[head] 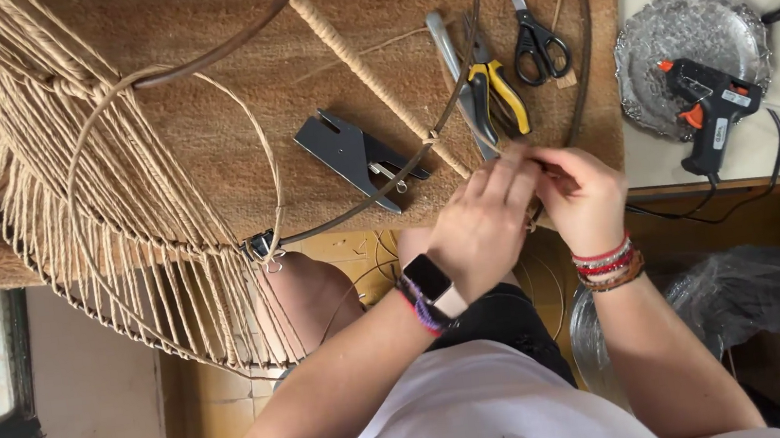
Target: Assembling a wicker furniture piece by cutting, gluing, and stapling components.
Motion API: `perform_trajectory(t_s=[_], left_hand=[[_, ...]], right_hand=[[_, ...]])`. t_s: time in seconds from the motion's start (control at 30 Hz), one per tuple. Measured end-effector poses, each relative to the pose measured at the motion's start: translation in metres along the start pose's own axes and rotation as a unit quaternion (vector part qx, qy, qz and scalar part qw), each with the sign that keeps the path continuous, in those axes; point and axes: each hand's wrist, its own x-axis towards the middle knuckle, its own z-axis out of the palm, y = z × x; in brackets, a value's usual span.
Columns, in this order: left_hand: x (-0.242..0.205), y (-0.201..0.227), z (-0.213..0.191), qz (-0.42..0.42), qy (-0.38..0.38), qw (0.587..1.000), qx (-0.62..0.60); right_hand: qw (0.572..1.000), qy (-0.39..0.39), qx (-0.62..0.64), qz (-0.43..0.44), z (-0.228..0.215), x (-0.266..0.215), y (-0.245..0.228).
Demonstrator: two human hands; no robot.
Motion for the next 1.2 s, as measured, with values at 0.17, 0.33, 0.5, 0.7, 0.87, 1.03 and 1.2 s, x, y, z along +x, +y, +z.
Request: perform_trajectory(t_s=[0.17,0.33,0.5,0.7,0.87,1.03,1.2], left_hand=[[-0.003,-0.012,0.043,0.007,0.045,0.996,0.08],[-0.004,-0.009,0.037,0.021,0.069,0.991,0.112],[-0.011,-0.005,-0.017,-0.006,0.098,0.991,-0.086],[-0.031,-0.005,-0.092,0.029,0.039,0.998,0.033],[-0.062,-0.024,-0.115,0.003,0.035,0.998,0.057],[-0.077,-0.024,-0.147,0.015,0.044,0.997,0.067],[-0.08,-0.05,-0.191,0.036,0.17,0.97,-0.171]], right_hand=[[0.987,-0.037,0.134,0.081,-0.002,0.001,0.012],[0.996,0.033,0.082,-0.018,-0.029,0.001,-0.001],[0.953,0.178,0.245,-0.002,-0.054,-0.016,-0.037],[0.978,-0.057,0.199,0.001,-0.072,-0.011,-0.107],[0.95,-0.261,-0.07,-0.154,-0.083,0.021,-0.153],[0.902,-0.36,-0.113,-0.208,-0.051,0.014,-0.167],[0.951,-0.277,0.001,-0.134,-0.024,0.011,-0.175]])
